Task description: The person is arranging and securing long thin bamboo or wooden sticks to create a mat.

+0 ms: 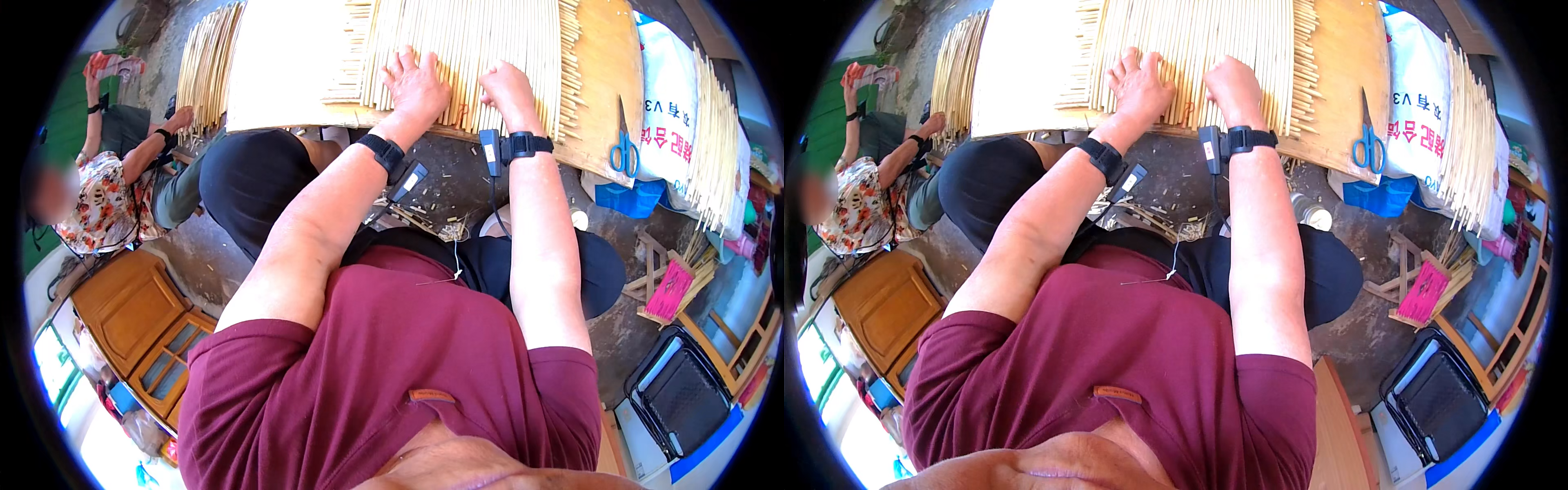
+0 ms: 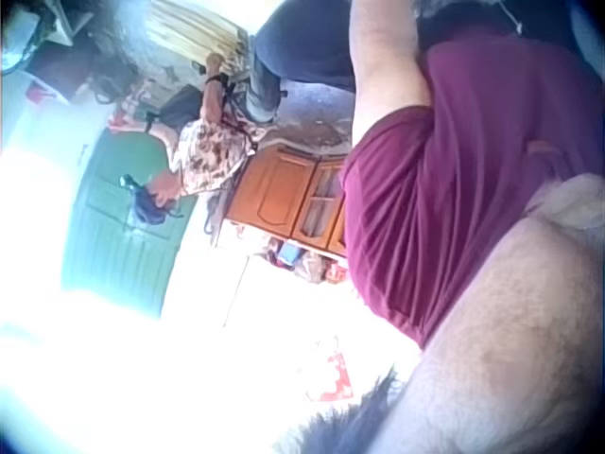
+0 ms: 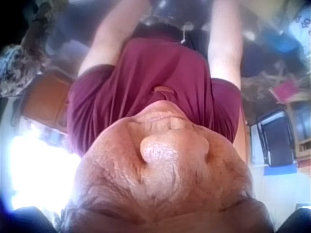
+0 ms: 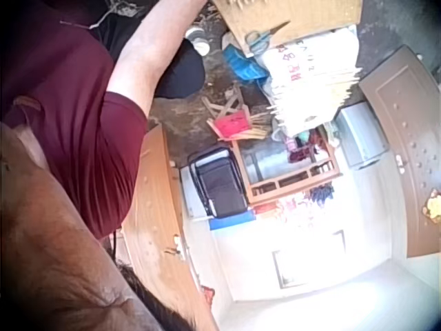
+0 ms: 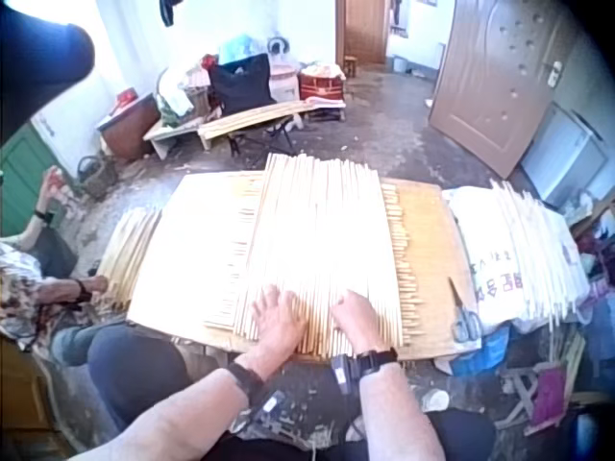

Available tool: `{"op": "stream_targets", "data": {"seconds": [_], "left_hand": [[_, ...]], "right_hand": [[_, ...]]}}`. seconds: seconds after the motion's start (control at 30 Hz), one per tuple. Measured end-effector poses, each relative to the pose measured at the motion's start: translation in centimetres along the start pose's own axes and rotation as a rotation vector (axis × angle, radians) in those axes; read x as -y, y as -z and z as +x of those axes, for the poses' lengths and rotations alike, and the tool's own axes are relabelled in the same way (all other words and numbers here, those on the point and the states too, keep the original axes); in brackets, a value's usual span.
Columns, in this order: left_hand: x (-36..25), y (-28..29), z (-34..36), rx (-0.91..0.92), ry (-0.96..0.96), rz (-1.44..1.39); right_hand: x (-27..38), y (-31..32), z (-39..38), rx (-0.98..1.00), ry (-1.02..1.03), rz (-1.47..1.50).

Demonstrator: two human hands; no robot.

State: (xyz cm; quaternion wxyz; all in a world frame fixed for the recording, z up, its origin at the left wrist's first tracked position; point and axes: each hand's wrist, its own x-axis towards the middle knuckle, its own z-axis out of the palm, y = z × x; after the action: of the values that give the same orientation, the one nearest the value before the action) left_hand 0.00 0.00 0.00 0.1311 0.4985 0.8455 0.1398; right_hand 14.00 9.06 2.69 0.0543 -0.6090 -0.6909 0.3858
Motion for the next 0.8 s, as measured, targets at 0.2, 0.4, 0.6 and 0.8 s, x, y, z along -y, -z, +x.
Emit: {"op": "stream_targets", "data": {"seconds": [0.2, 0.4, 0.6, 0.8], "left_hand": [[0.8, -1.1, 0.5, -0.116, -0.154, 0.043], [2.1, -1.8, -0.3, -0.235, -0.339, -0.115], [2.1, -2.1, -0.6, -0.299, -0.390, -0.011], [0.9, -1.7, -0.8, -0.237, -0.308, -0.046]], "right_hand": [[-0.1, 0.3, 0.5, 0.058, 0.012, 0.022], [-0.1, 0.2, -0.3, 0.046, 0.013, 0.086], [0.4, 0.3, -0.8, 0.027, -0.025, 0.064], [0.0, 0.1, -0.2, 0.025, -0.021, 0.059]]}}
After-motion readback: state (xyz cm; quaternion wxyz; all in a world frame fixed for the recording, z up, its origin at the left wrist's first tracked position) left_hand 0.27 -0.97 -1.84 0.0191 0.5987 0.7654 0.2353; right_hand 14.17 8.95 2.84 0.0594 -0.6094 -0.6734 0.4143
